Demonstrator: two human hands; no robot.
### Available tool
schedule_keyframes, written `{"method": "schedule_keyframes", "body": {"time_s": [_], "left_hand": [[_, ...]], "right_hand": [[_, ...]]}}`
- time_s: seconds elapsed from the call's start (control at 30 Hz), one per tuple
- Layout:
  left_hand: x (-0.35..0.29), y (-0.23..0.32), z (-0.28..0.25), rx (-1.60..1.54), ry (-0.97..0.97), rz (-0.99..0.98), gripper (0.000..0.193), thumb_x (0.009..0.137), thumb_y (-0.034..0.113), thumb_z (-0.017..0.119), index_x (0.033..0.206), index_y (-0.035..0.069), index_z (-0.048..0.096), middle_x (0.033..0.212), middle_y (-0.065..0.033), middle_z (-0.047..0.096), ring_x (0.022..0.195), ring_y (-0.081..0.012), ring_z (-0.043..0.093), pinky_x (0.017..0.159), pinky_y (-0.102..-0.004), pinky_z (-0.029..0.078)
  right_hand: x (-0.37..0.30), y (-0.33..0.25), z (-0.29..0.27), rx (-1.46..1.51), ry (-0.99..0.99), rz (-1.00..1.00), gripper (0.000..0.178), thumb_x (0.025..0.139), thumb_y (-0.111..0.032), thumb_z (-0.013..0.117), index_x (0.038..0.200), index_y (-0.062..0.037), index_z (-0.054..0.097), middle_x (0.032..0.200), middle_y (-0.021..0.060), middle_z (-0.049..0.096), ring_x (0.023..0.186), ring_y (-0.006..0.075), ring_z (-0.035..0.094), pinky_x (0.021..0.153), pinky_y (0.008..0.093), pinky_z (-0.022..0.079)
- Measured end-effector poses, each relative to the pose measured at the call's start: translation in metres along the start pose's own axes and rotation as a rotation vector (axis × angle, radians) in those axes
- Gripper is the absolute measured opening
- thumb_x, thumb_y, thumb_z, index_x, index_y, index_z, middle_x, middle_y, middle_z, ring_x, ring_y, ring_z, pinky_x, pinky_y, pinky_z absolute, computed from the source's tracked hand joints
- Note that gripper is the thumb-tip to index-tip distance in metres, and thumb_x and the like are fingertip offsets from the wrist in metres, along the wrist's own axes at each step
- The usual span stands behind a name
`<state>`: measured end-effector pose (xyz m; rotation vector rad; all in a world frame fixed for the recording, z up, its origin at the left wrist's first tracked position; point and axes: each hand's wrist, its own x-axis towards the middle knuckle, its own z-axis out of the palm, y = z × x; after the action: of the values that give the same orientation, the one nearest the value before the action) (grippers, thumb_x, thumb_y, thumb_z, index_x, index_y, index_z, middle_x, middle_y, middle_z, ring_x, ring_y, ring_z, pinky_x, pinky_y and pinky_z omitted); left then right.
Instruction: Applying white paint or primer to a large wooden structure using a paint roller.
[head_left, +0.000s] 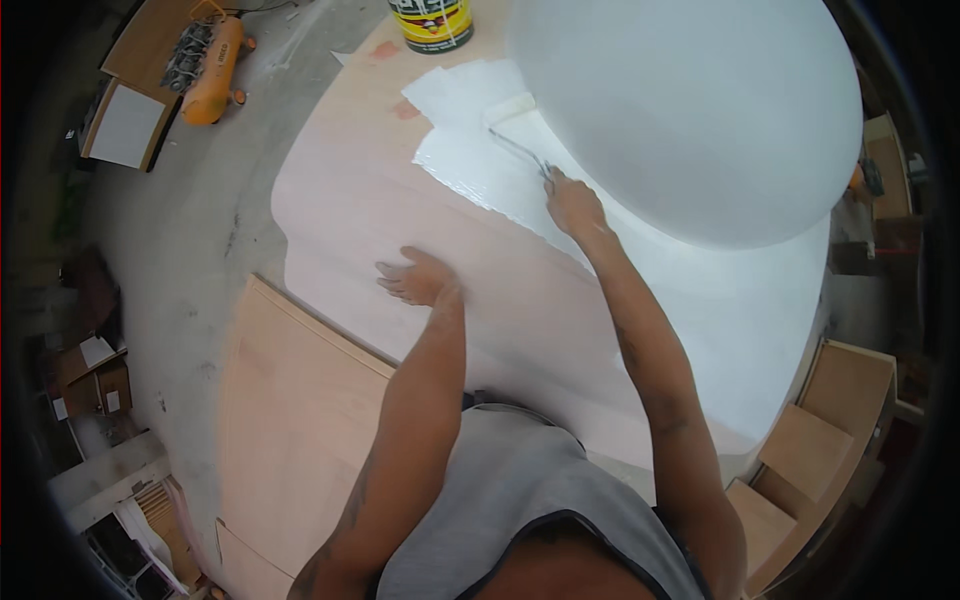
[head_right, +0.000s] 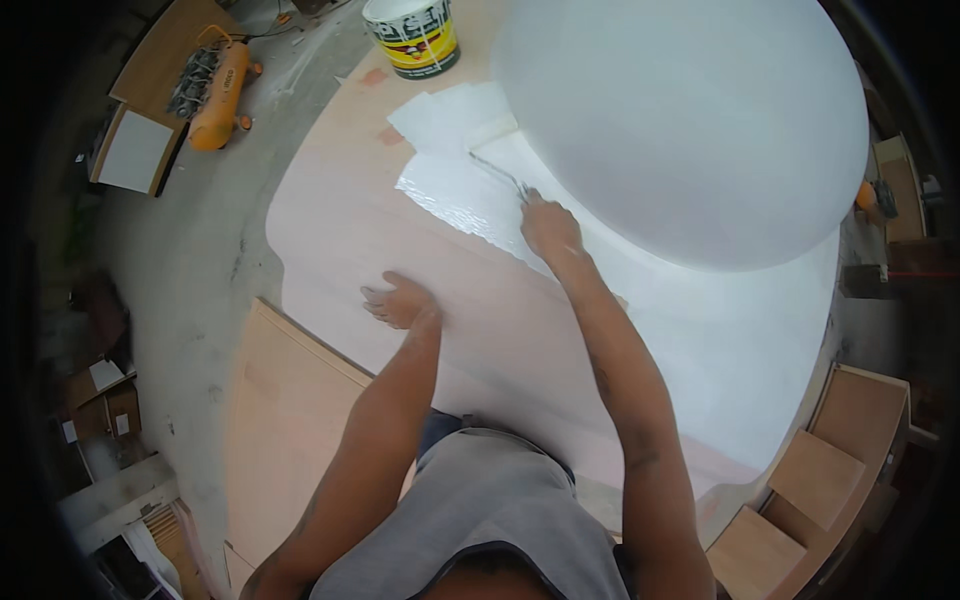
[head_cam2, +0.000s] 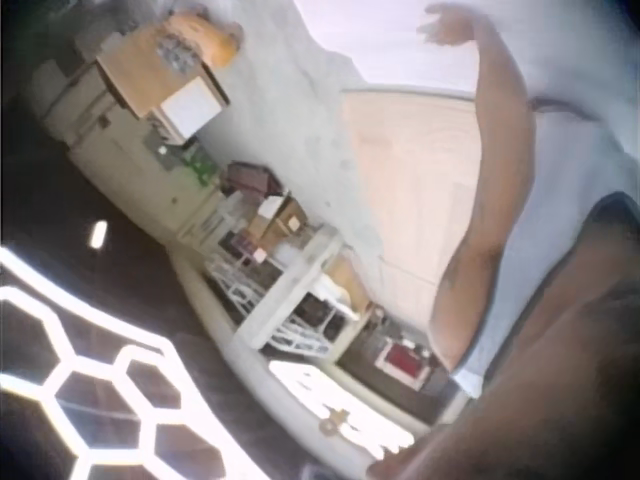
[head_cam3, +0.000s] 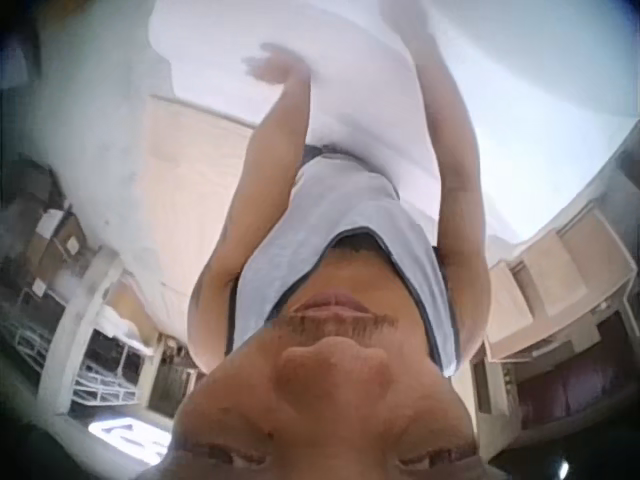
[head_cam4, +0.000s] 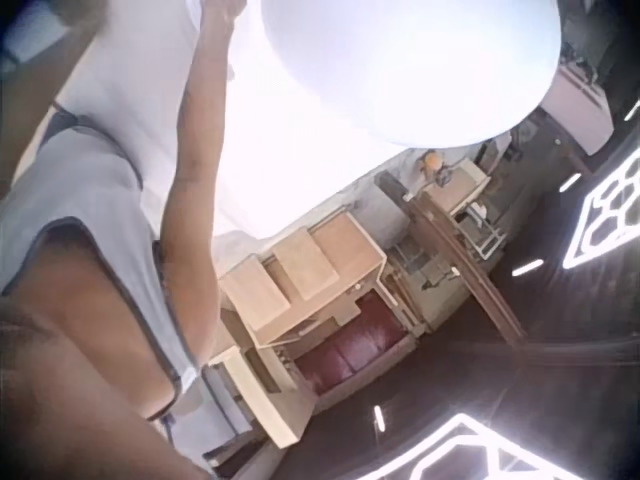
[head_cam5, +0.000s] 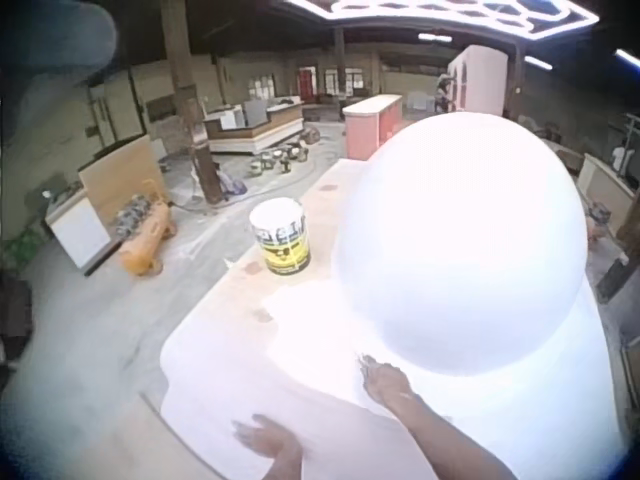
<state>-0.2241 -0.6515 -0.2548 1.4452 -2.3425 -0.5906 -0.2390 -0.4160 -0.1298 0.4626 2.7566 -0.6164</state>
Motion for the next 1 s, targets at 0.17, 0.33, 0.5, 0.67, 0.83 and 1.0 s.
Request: {"method": "schedule_keyframes", "body": {"time_s": [0.17, 0.33, 0.5, 0.67, 0.83, 1.0], "left_hand": [[-0.015, 0.008, -0.012, -0.04, -0.09, -0.047, 0.068, 0.098, 0.053, 0.047, 0.15, 0.01, 0.036, 0.152, -0.0249, 0.037, 0.14, -0.0396, 0.038, 0.11, -0.0515, 0.038], [-0.001, -0.003, -0.01, -0.061, -0.093, -0.023, 0.07, 0.098, 0.054, 0.045, 0.151, 0.009, 0.035, 0.153, -0.0281, 0.034, 0.141, -0.0411, 0.037, 0.113, -0.0519, 0.035], [0.006, 0.0, -0.004, -0.061, -0.108, -0.039, 0.071, 0.098, 0.055, 0.043, 0.152, 0.009, 0.033, 0.154, -0.0287, 0.031, 0.142, -0.042, 0.035, 0.115, -0.0522, 0.031], [0.004, 0.006, -0.004, -0.088, -0.106, -0.048, 0.069, 0.099, 0.054, 0.043, 0.153, 0.012, 0.032, 0.155, -0.0263, 0.031, 0.14, -0.0441, 0.035, 0.112, -0.0555, 0.033], [0.006, 0.0, -0.003, -0.092, -0.109, -0.056, 0.069, 0.098, 0.054, 0.044, 0.153, 0.013, 0.032, 0.156, -0.0248, 0.03, 0.142, -0.0426, 0.033, 0.113, -0.0556, 0.032], [0.003, 0.001, -0.012, -0.117, -0.094, -0.084, 0.067, 0.099, 0.05, 0.046, 0.154, 0.015, 0.031, 0.156, -0.0243, 0.03, 0.143, -0.0415, 0.033, 0.114, -0.0544, 0.032]], "right_hand": [[0.099, -0.057, 0.014, 0.26, 0.034, 0.107, 0.035, 0.101, -0.024, 0.042, 0.124, -0.003, 0.058, 0.114, 0.0247, 0.068, 0.107, 0.0403, 0.066, 0.093, 0.0498, 0.053], [0.05, -0.029, 0.011, 0.113, -0.018, 0.049, 0.037, 0.102, -0.03, 0.043, 0.127, -0.0064, 0.057, 0.114, 0.0244, 0.068, 0.108, 0.0406, 0.066, 0.093, 0.0505, 0.052], [-0.136, 0.115, 0.016, -0.03, -0.068, 0.102, 0.046, 0.102, -0.038, 0.044, 0.145, -0.0225, 0.045, 0.101, 0.0237, 0.07, 0.096, 0.0441, 0.067, 0.089, 0.0537, 0.051], [-0.281, 0.28, -0.029, -0.038, -0.037, 0.091, 0.039, 0.099, -0.031, 0.059, 0.135, -0.0182, 0.06, 0.106, 0.021, 0.071, 0.098, 0.0403, 0.067, 0.087, 0.0481, 0.053], [-0.27, 0.31, -0.09, -0.161, -0.199, 0.051, 0.037, 0.1, -0.027, 0.058, 0.135, -0.0156, 0.06, 0.114, 0.0169, 0.07, 0.102, 0.0368, 0.066, 0.089, 0.0437, 0.053], [-0.168, 0.183, -0.047, -0.163, -0.188, -0.139, 0.039, 0.102, -0.033, 0.052, 0.138, -0.021, 0.057, 0.113, 0.0197, 0.07, 0.104, 0.0386, 0.066, 0.092, 0.0481, 0.051]]}}
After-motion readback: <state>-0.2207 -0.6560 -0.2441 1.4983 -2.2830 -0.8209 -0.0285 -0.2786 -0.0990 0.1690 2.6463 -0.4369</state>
